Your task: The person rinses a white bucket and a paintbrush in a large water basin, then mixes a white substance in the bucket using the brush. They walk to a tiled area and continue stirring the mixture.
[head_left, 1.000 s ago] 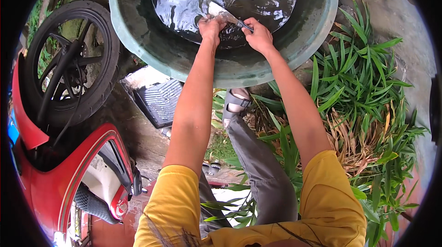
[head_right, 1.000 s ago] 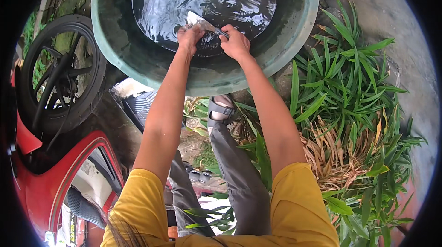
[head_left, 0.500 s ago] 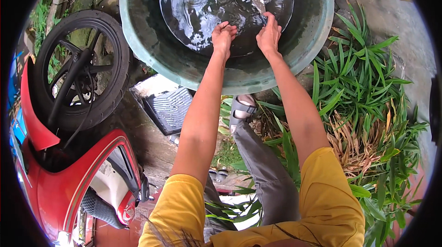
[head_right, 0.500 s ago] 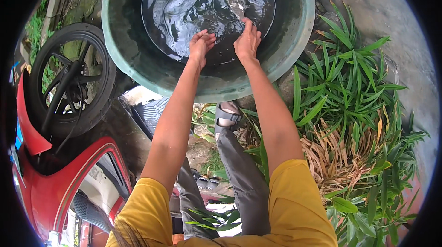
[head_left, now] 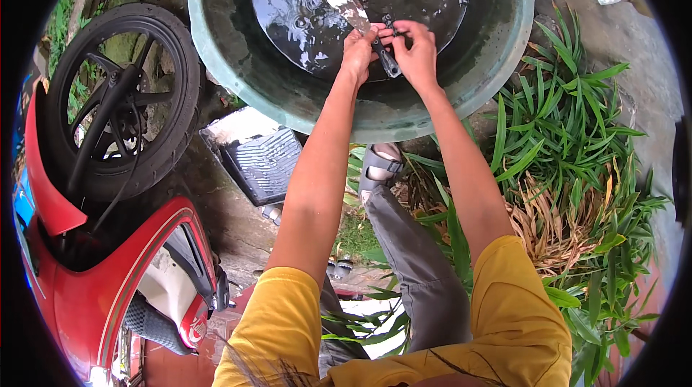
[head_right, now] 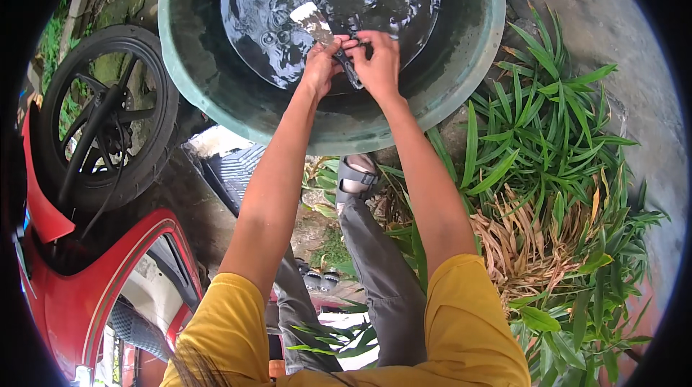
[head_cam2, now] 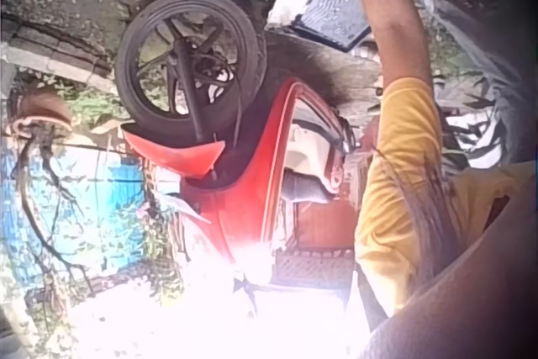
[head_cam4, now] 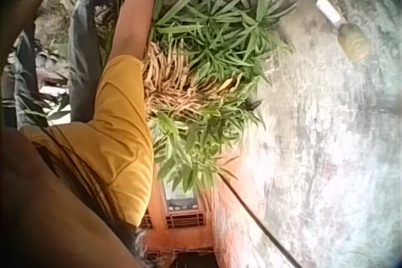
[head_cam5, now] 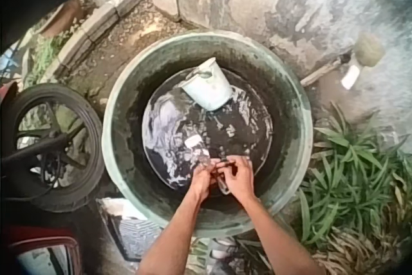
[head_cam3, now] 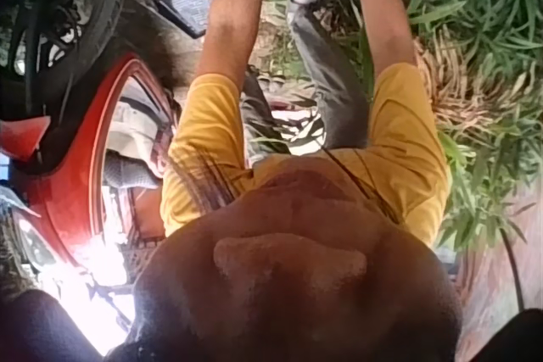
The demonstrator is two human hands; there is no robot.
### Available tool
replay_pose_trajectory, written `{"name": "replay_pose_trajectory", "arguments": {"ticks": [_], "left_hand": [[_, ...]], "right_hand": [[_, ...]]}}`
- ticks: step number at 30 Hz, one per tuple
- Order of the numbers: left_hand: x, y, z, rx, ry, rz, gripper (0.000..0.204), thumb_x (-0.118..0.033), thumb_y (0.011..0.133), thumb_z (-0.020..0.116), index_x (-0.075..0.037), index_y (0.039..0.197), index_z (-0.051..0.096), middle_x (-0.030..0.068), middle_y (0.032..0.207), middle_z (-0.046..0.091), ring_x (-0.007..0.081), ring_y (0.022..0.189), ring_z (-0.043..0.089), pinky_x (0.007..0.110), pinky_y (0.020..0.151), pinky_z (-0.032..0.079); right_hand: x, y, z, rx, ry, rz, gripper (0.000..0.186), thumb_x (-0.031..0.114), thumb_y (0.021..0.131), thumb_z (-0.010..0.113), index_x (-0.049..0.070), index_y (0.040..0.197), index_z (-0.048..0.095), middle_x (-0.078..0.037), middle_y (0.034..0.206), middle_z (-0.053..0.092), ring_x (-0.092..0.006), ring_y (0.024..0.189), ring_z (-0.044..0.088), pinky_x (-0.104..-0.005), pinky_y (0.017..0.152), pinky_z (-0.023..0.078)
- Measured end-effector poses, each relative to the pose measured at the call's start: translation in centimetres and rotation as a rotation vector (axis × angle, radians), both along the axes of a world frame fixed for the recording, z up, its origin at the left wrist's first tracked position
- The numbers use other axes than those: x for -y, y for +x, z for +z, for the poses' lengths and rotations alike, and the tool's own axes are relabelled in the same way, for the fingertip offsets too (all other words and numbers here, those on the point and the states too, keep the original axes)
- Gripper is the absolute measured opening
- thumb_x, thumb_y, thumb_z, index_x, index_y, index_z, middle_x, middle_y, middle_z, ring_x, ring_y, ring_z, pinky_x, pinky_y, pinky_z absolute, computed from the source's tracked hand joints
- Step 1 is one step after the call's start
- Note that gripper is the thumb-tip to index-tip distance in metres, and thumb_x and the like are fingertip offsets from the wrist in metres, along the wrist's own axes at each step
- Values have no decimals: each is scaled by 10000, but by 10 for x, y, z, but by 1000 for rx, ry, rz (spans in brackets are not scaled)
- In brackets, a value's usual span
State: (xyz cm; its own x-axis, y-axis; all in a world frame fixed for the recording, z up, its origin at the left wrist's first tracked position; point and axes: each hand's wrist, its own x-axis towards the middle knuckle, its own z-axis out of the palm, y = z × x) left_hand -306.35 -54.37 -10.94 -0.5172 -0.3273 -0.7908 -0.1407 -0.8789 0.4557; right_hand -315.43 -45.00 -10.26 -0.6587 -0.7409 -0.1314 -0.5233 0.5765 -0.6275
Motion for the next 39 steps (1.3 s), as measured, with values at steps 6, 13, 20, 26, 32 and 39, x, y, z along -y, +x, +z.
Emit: {"name": "replay_pose_trajectory", "arguments": {"ticks": [6, 13, 20, 26, 32, 39], "left_hand": [[-15, 5, -1, -159, 157, -147, 186, -184, 943, 435, -37, 1028, 511, 87, 925, 609, 168, 776, 596, 349, 731, 530], [-16, 6, -9, -126, 140, -291, 204, -220, 939, 451, -46, 971, 554, 52, 872, 620, 127, 710, 547, 298, 688, 500], [-21, 8, -26, -172, 208, -242, 222, -211, 961, 393, -24, 917, 504, 77, 759, 565, 102, 568, 416, 250, 524, 388], [-26, 1, -28, -15, 171, -299, 301, -278, 970, 354, -23, 858, 469, 62, 667, 494, 91, 508, 364, 230, 435, 316], [-25, 3, -31, 28, 137, -314, 390, -346, 975, 286, -18, 856, 460, 83, 620, 511, 94, 449, 349, 235, 395, 296], [-24, 3, -27, 74, 24, -348, 347, -338, 973, 307, -52, 852, 463, 78, 598, 515, 95, 428, 359, 234, 389, 306]], "right_hand": [[29, -31, -1, 1367, -57, -361, 498, 180, 810, 654, -1, 1222, 439, -60, 831, 578, -61, 503, 435, -199, 366, 311], [34, -34, -31, 1330, 5, -509, 302, 175, 812, 648, 28, 1051, 536, -60, 735, 585, -89, 482, 459, -247, 356, 333], [41, -23, -35, 1386, -27, -619, 215, 169, 882, 542, -12, 992, 507, -136, 851, 633, -194, 664, 620, -298, 498, 502], [27, -14, -64, 1227, 71, -809, 277, 266, 896, 518, -4, 952, 520, -128, 766, 630, -164, 499, 552, -257, 335, 369], [34, -4, -53, 1030, 7, -806, 256, 206, 902, 447, -20, 853, 556, -137, 715, 622, -151, 409, 480, -276, 304, 321], [37, -9, -54, 1273, -175, -796, 218, 136, 904, 459, -62, 934, 545, -169, 818, 628, -183, 532, 563, -277, 429, 450]]}}
